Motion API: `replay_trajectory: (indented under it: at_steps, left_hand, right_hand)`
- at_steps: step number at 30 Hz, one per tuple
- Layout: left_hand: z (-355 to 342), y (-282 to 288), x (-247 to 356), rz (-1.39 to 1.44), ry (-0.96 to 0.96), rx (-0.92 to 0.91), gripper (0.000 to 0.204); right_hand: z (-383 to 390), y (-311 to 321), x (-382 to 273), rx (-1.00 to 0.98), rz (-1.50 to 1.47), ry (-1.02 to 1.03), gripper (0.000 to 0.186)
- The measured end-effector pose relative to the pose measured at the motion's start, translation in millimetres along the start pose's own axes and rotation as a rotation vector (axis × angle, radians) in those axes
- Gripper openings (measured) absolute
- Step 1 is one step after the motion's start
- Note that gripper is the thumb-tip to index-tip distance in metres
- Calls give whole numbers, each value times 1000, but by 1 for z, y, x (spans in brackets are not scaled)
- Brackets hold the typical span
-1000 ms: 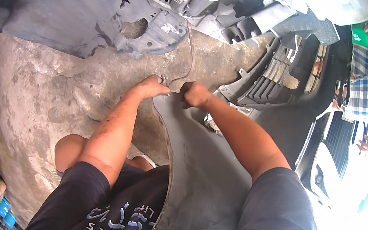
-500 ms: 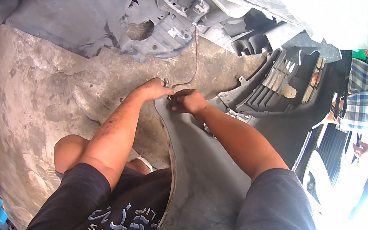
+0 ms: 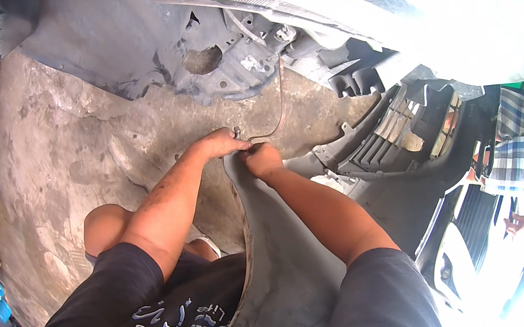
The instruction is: The person retrieves screws from a bag on the ground and attaches the front bumper onto a car using a socket wrench and by hand.
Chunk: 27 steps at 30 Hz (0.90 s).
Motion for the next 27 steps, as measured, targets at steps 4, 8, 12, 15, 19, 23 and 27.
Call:
replay_trajectory:
  at_steps: [4, 8, 12, 15, 19, 23, 27]
  left_hand:
    - [-13, -3, -3, 10, -12, 5, 77]
    - [-11, -3, -11, -1, 123, -38, 72]
    - [-8, 2, -18, 14, 130, -50, 70]
    - [-21, -16, 10, -4, 100, -70, 68]
    - [-18, -2, -24, -33, 105, -54, 81]
    - [-15, 0, -23, 0, 99, 14, 72]
    - [-16, -7, -10, 44, 106, -19, 67]
  right_hand:
    - [-7, -1, 0, -16, -8, -58, 42]
    - [-6, -1, -2, -30, 99, -23, 41]
    - [-5, 0, -17, -279, 270, 10, 42]
    - [-10, 26, 11, -320, 577, 108, 39]
    - [20, 52, -48, -647, 605, 51, 32]
    - [68, 114, -76, -653, 461, 24, 20]
    - [94, 164, -45, -676, 586, 83, 25]
Point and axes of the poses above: each hand's wrist, its own z-axis away from the middle knuckle, its own y-axis out of the back of the hand, x = y × z, the point moved 4 cm from there along -z, towards the middle knuckle, and after that the axes turned 3 degrees about -z, right-handed, at the moved point
